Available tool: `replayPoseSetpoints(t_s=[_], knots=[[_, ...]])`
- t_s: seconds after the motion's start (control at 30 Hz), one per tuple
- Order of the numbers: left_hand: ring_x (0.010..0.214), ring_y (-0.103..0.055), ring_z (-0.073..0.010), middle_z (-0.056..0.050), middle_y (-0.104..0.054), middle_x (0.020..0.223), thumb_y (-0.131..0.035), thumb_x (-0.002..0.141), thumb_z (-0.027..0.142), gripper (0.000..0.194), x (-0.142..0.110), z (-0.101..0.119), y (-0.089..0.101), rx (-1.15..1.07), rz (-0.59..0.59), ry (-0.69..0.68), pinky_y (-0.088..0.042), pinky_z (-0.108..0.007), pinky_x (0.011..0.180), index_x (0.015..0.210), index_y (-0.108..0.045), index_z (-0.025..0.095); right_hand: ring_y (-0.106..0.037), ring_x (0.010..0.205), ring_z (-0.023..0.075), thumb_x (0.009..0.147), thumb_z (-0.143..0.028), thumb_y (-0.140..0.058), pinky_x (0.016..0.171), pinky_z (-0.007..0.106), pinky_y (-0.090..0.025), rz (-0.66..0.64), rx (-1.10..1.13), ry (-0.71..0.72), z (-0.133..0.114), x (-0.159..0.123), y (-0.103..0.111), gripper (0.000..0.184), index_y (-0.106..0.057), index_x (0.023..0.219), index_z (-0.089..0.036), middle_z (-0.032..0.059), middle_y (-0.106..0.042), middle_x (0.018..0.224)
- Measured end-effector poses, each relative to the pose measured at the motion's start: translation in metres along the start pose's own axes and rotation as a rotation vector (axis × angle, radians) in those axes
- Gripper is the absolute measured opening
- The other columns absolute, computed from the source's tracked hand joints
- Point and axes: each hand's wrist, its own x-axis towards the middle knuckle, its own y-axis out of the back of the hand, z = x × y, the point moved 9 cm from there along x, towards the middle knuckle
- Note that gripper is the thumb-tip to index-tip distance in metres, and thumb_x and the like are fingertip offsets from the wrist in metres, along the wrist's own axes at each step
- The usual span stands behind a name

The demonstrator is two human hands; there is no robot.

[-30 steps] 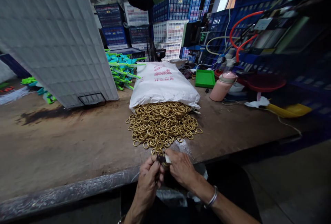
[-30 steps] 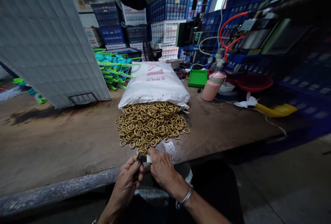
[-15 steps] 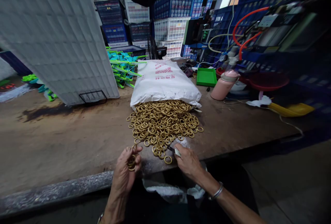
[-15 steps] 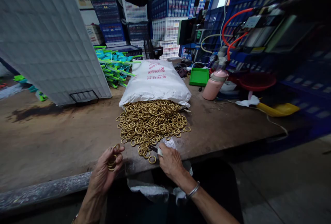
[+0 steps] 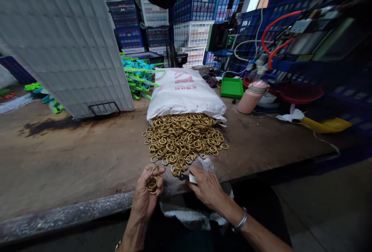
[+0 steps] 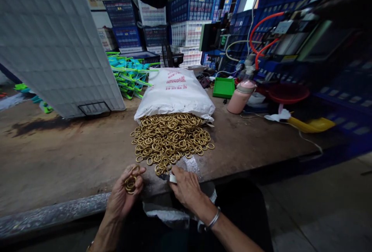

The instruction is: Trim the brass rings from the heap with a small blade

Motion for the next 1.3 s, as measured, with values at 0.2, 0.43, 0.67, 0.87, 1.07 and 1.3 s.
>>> replayPoseSetpoints(t_s=[0.2,0.43,0.67,0.87,1.07,1.3], knots=[[0.045,-0.044,-0.0048,-0.004,-0.062,0.075,-0.064,0.068,0.024,0.027,0.001,-0.007,-0.002,-0.08,-0.047,0.075,-0.028,-0.013,0.036,0.093,-0.056,0.016,-0.055,0.067,0.0163,0.075,-0.02,-0.052,0.057,0.026,-0.027,0.028,0.017,0.01,0.002,0.003,0.0,0.012,-0.048,0.085,-0.021,0.0015,-0.062,0.078],[0.048,-0.044,-0.0043,-0.003,-0.058,0.074,-0.069,0.065,0.025,0.017,0.004,-0.013,0.002,-0.135,-0.018,0.117,-0.029,-0.013,0.035,0.069,-0.057,0.013,-0.05,0.059,0.0134,0.075,-0.018,-0.05,0.053,0.024,-0.023,0.077,0.11,-0.017,0.007,0.004,0.006,0.007,-0.045,0.078,-0.02,-0.0013,-0.056,0.066],[0.046,-0.042,-0.0035,0.001,-0.053,0.065,-0.07,0.065,0.035,0.028,0.004,-0.021,-0.001,0.049,-0.04,0.101,-0.024,-0.012,0.034,0.067,-0.052,0.013,-0.041,0.056,0.0105,0.079,-0.026,-0.046,0.052,0.022,-0.026,0.073,0.378,-0.076,0.007,0.013,0.01,0.014,-0.041,0.067,-0.02,-0.0041,-0.046,0.06],[0.042,-0.041,-0.003,0.004,-0.051,0.064,-0.065,0.068,0.042,0.031,-0.002,-0.035,-0.015,0.239,-0.073,0.123,-0.021,-0.012,0.034,0.079,-0.052,0.016,-0.038,0.056,0.0094,0.077,-0.023,-0.045,0.052,0.02,-0.028,0.091,0.498,-0.031,-0.013,0.017,0.02,0.013,-0.04,0.065,-0.019,-0.0051,-0.042,0.059],[0.037,-0.034,-0.0025,0.005,-0.048,0.057,-0.06,0.069,0.05,0.036,-0.005,-0.05,-0.022,0.386,-0.116,0.125,-0.018,-0.013,0.033,0.078,-0.053,0.016,-0.039,0.055,0.0097,0.077,-0.024,-0.046,0.052,0.02,-0.03,0.079,0.486,0.018,-0.024,0.015,0.023,0.01,-0.043,0.068,-0.02,-0.0052,-0.043,0.058],[0.035,-0.025,-0.0022,0.008,-0.04,0.045,-0.056,0.074,0.047,0.032,-0.004,-0.053,-0.021,0.464,-0.15,0.075,-0.018,-0.014,0.033,0.068,-0.048,0.016,-0.039,0.056,0.0099,0.079,-0.029,-0.046,0.052,0.02,-0.03,0.04,0.543,0.014,-0.024,0.014,0.015,0.013,-0.044,0.071,-0.02,-0.0054,-0.042,0.059]])
